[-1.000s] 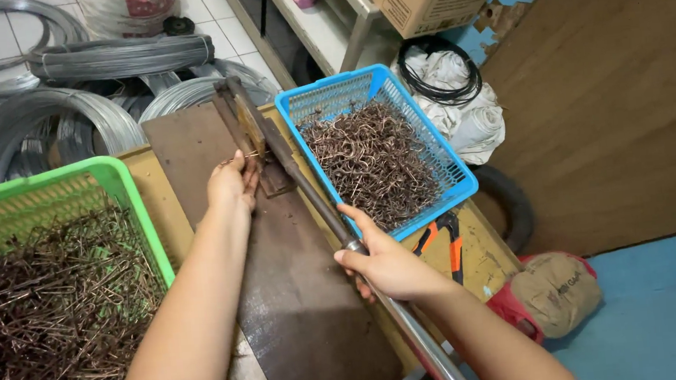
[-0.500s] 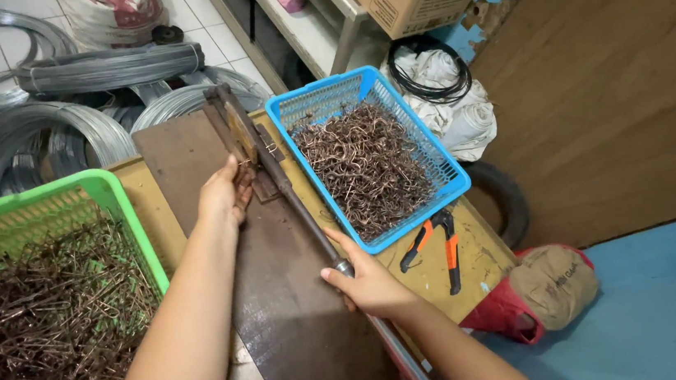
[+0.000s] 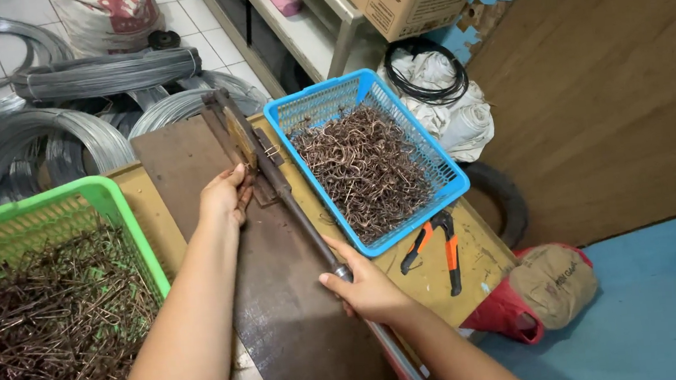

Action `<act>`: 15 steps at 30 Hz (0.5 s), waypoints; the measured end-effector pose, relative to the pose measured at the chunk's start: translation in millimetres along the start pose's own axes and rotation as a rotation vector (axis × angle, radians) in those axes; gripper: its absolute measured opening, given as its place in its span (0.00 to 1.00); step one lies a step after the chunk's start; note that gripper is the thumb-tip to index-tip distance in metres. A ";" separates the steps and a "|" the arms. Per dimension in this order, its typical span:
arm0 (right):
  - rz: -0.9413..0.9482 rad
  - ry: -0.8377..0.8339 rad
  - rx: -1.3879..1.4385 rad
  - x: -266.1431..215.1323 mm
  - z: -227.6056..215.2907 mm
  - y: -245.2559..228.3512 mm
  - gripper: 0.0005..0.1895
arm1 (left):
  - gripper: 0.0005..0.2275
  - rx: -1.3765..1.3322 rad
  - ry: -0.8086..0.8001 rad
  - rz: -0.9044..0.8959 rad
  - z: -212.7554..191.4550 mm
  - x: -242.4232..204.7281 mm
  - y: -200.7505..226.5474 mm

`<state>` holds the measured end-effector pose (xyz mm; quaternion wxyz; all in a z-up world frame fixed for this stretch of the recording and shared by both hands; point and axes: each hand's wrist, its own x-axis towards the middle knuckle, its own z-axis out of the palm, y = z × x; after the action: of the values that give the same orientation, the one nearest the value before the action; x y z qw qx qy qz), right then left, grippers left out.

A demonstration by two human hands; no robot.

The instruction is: Using a manual bending jig to shape small metal wire pieces into clips.

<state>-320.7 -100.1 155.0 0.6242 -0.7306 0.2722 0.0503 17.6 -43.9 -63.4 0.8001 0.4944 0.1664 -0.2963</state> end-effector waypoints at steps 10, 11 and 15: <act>-0.024 0.026 -0.077 18.1 0.6 34.3 0.37 | 0.23 0.879 0.374 1.357 62.7 -167.5 39.1; -0.032 0.014 -0.110 19.7 0.8 34.8 0.35 | 0.26 1.009 -0.091 1.430 75.4 -181.9 36.3; -0.014 0.035 -0.164 38.9 -4.3 72.6 0.20 | 0.46 1.624 -1.075 1.426 99.4 -233.4 47.1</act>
<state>-322.3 -122.4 75.6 0.5576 -0.7820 0.2728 0.0555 -134.4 -44.3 145.1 0.2069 0.6474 -0.7330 0.0259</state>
